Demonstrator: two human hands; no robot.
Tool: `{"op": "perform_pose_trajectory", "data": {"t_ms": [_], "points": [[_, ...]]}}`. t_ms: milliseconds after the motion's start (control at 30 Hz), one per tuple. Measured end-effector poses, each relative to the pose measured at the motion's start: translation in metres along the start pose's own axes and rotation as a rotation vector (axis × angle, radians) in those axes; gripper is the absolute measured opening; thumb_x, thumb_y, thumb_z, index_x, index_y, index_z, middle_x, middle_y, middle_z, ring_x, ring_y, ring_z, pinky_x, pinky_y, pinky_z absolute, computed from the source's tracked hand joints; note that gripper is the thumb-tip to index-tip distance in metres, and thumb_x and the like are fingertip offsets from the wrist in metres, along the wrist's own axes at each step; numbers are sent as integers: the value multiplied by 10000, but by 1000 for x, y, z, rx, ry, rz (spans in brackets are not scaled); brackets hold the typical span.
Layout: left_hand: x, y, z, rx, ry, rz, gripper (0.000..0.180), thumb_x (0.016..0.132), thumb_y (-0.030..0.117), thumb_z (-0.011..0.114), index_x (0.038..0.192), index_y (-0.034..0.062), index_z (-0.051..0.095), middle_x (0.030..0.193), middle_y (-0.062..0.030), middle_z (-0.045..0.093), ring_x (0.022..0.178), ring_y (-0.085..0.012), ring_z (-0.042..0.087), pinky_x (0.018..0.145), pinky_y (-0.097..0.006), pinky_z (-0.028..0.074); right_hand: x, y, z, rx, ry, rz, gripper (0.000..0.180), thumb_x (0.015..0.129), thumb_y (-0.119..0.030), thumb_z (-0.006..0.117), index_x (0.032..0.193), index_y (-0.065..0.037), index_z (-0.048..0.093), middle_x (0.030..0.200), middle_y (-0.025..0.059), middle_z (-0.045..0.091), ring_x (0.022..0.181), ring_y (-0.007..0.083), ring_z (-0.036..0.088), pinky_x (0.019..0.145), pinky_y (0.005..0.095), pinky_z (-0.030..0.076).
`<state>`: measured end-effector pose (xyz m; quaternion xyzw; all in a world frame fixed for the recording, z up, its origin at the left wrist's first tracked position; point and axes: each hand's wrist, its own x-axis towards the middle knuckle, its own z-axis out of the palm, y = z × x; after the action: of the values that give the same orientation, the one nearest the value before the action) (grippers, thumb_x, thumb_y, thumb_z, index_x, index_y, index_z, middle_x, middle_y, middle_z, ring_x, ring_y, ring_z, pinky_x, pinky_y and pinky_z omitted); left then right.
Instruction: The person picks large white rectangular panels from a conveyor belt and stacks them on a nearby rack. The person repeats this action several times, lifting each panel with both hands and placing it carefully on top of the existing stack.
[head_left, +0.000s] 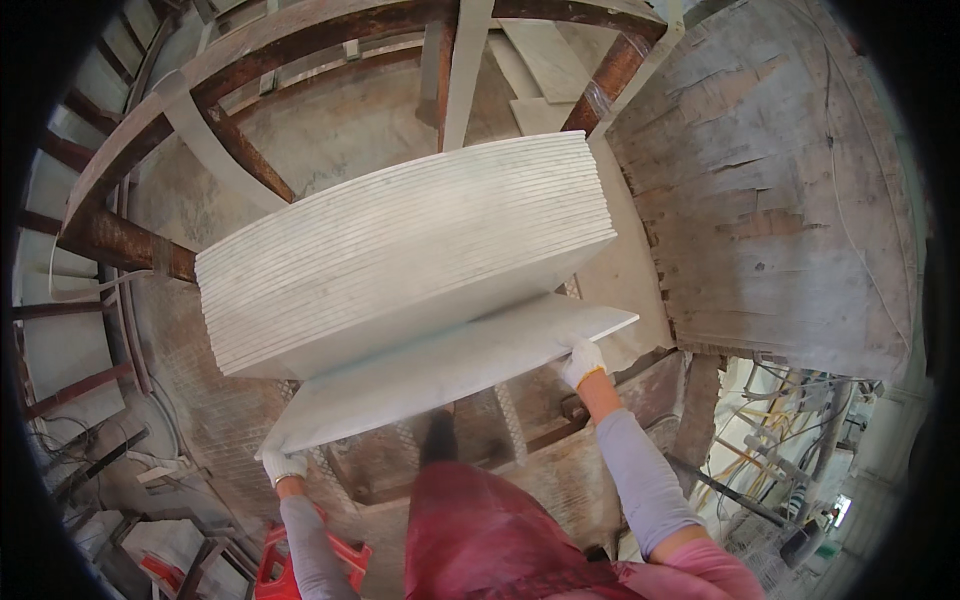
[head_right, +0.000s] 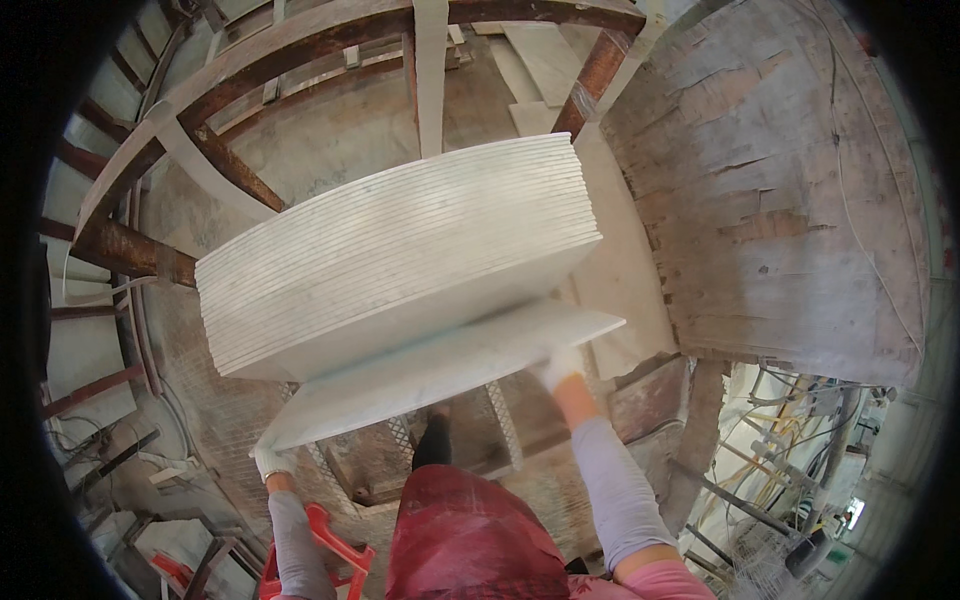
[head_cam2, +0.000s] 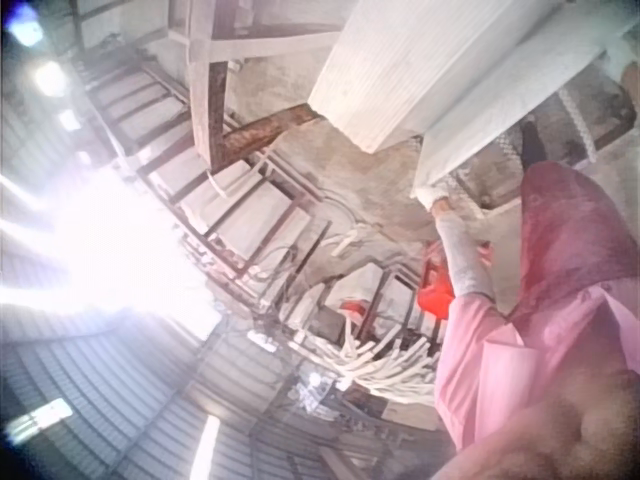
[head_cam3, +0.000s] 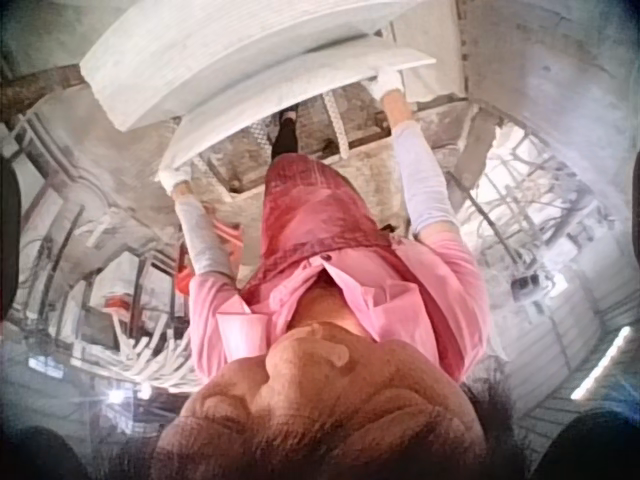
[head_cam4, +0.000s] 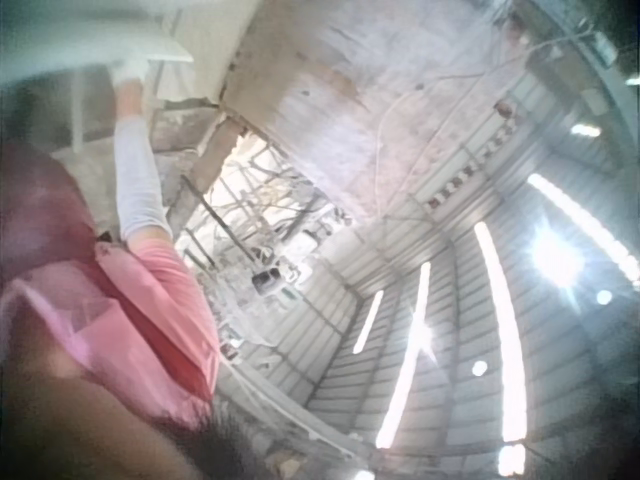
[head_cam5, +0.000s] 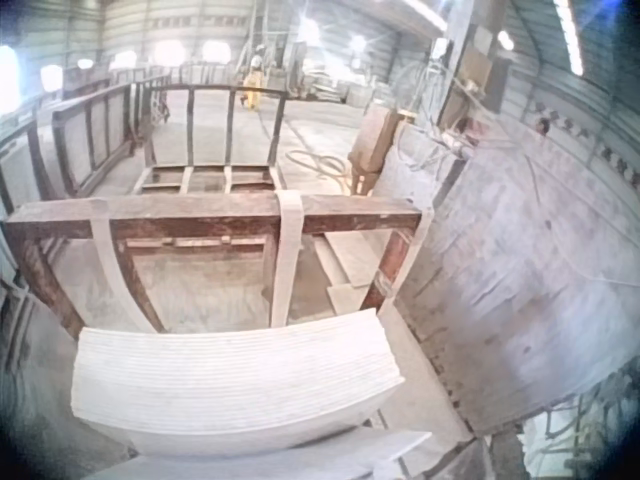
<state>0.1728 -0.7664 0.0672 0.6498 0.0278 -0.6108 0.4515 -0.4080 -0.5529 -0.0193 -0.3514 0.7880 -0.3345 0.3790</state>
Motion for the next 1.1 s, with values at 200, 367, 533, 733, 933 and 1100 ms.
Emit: {"op": "perform_pose_trajectory", "data": {"t_ms": [200, 367, 533, 733, 933, 1100], "points": [[2, -4, 3, -13, 45, 45, 367, 748, 49, 504, 1108, -19, 493, 1112, -179, 533, 1022, -351, 519, 853, -497, 462, 2, -28, -4, 201, 119, 163, 347, 777, 29, 479, 1119, -21, 441, 1101, 161, 515, 1025, 318, 500, 841, 554, 443], [0, 0, 9, 42, 2, 16, 346, 746, 60, 509, 1088, 8, 509, 1115, -172, 534, 1037, -342, 510, 858, -511, 447, 12, -90, -14, 923, 262, 533, 360, 783, 17, 485, 1137, -25, 439, 1119, 167, 511, 1028, 322, 501, 830, 562, 445], [6, 5, 19, 88, -24, -9, 459, 750, 118, 528, 1187, 19, 428, 1155, -178, 499, 1037, -364, 492, 864, -530, 415, 23, -149, -18, 1220, 356, 744, 327, 807, -41, 497, 1129, -23, 440, 1101, 157, 517, 984, 322, 528, 819, 534, 462], [-3, 22, 59, 39, -139, -62, 733, 767, 523, 592, 1238, 7, 370, 1252, -202, 396, 1153, -365, 386, 919, -505, 379, 25, -172, -8, 1219, 227, 652, 224, 858, -132, 476, 1067, -52, 475, 1015, 152, 515, 848, 310, 546, 711, 462, 486], [-42, 21, 111, 188, -260, -167, 871, 772, 643, 478, 1353, 56, 199, 1315, -233, 287, 1109, -370, 399, 891, -480, 371, -18, -184, 23, 1137, 116, 710, 308, 833, -240, 571, 1066, -61, 481, 863, 143, 564, 693, 305, 590, 604, 438, 520], [-65, -22, 103, 194, -550, -236, 379, 872, 514, 413, 825, 138, 431, 703, -21, 347, 686, -216, 413, 555, -336, 378, -88, -167, 43, 1010, 45, 783, 297, 825, -240, 584, 1058, -73, 505, 923, 148, 580, 717, 297, 602, 603, 406, 518]]}}
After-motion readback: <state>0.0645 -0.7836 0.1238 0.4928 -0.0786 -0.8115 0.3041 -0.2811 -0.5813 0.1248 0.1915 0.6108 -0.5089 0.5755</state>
